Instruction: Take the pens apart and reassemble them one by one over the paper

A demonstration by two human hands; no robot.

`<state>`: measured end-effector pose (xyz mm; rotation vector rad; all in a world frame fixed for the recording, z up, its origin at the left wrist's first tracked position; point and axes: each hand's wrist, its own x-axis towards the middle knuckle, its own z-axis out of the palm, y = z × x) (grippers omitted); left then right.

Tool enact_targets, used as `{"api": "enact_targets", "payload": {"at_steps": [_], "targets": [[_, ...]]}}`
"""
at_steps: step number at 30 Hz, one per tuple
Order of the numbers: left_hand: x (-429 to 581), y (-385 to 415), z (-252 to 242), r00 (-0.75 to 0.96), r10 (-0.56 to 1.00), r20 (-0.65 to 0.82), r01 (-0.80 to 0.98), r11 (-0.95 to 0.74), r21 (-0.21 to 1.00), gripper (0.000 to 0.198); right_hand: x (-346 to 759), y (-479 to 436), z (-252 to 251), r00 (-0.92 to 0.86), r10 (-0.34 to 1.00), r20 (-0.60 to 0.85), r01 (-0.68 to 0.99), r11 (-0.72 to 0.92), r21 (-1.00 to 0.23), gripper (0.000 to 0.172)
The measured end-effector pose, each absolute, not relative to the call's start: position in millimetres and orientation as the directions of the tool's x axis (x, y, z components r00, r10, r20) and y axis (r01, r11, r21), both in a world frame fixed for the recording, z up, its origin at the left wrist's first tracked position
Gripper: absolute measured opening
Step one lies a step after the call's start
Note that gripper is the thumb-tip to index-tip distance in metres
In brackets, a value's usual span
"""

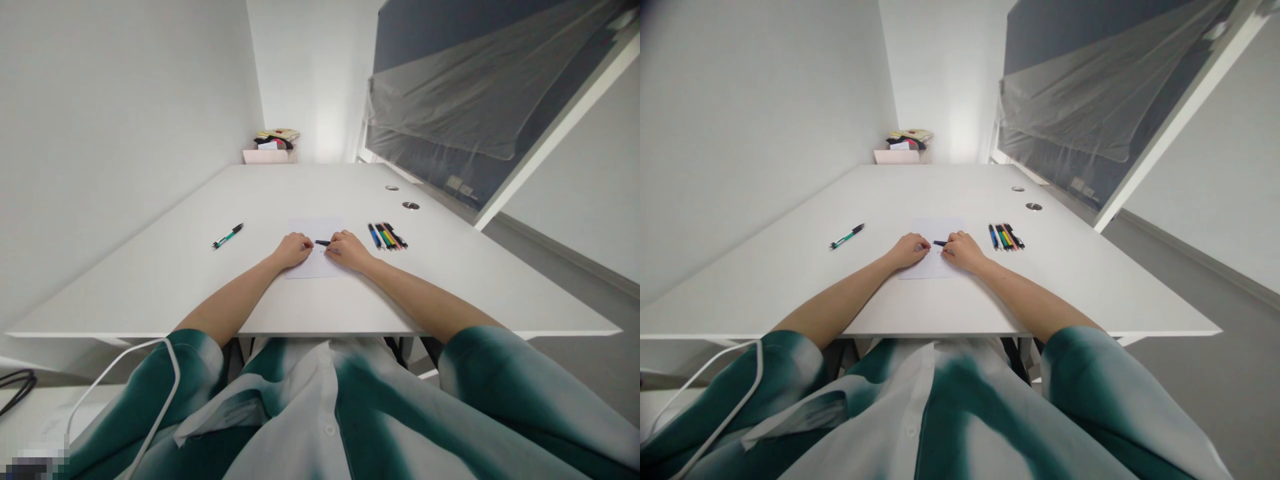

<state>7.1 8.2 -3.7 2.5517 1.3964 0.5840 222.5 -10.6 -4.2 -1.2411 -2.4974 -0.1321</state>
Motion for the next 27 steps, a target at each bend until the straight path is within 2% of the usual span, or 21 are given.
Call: {"api": "enact_targets", "payload": {"at_steps": [6,10,13,16,18,22,27], "targets": [[7,8,-4,0.479,0.847,0.229,0.77,-0.531,0.354,0.032,226,-10,-3,-0.546,0.743,0.388,0.779,0.62,-0.091,0.023],[5,7,-2,0.5,0.839,0.215,0.769,-0.544,0.336,0.038,236,-2,-1,-0.471,0.761,0.446,0.806,0.577,-0.134,0.025],[-2,12,-2,0.467,0.844,0.263,0.769,-0.535,0.35,0.041,248,6,-2,-0.404,0.785,0.47,0.823,0.536,-0.187,0.026],[-14,21,-4,0.378,0.875,0.303,0.805,-0.472,0.359,0.038,260,12,-4,-0.333,0.828,0.451,0.845,0.474,-0.247,0.028],[-23,27,-7,0.354,0.892,0.281,0.828,-0.439,0.349,0.037,266,15,-7,-0.32,0.851,0.416,0.853,0.45,-0.264,0.029],[-34,35,-14,0.363,0.904,0.226,0.857,-0.419,0.3,0.036,266,18,-14,-0.375,0.86,0.346,0.848,0.469,-0.247,0.029],[-34,37,-17,0.357,0.908,0.219,0.87,-0.408,0.275,0.036,262,18,-17,-0.401,0.857,0.323,0.844,0.483,-0.234,0.03]]}}
